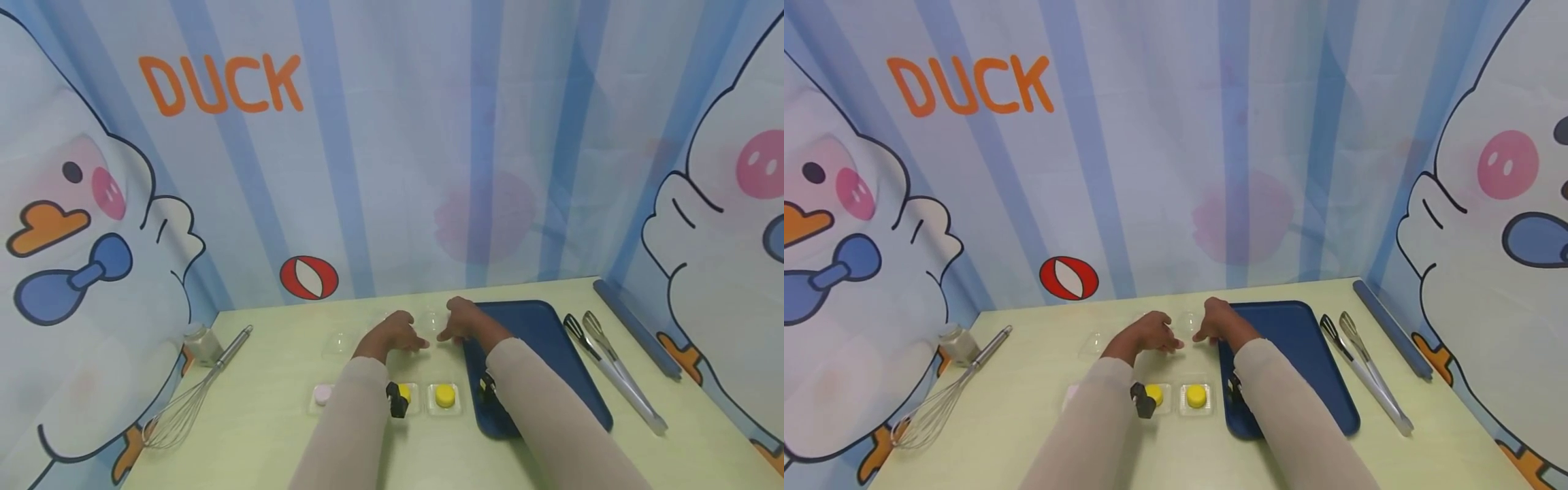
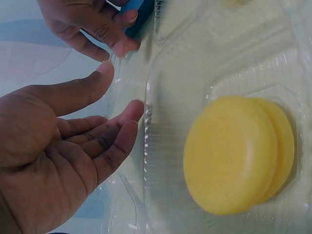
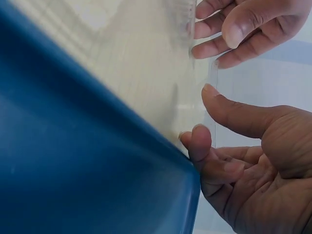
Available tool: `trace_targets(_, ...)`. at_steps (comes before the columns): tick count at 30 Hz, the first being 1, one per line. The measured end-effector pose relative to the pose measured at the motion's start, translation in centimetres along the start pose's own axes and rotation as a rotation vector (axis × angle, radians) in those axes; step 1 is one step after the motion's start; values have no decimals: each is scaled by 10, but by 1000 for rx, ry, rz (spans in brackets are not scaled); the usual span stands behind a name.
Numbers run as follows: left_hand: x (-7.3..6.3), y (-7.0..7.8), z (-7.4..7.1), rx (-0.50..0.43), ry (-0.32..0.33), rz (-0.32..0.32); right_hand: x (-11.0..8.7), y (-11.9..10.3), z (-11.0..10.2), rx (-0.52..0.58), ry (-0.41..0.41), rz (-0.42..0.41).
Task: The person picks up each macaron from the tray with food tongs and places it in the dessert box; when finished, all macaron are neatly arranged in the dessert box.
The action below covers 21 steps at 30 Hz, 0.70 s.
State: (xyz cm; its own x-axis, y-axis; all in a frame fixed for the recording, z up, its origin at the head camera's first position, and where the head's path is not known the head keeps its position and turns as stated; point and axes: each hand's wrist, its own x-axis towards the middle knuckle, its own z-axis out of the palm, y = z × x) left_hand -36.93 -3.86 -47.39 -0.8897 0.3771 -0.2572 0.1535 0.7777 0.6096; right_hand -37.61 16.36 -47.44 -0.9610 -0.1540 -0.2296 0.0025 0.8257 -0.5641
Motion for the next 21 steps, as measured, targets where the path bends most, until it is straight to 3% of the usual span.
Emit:
trace_targets(5,1,-2,-1,-43,50,28,-2,5,-4,69,8,-25)
trace_targets(10,1,-6,-3,-118,116,72,-7,10,-14,105,11,-140)
trace_targets(14,0,-8,-5,-190,126,91,-14,11,-20,140,0,-224)
trace_targets(21,-4,-14,-6,-310,111,140,-26,6,-21,125,-12,-273)
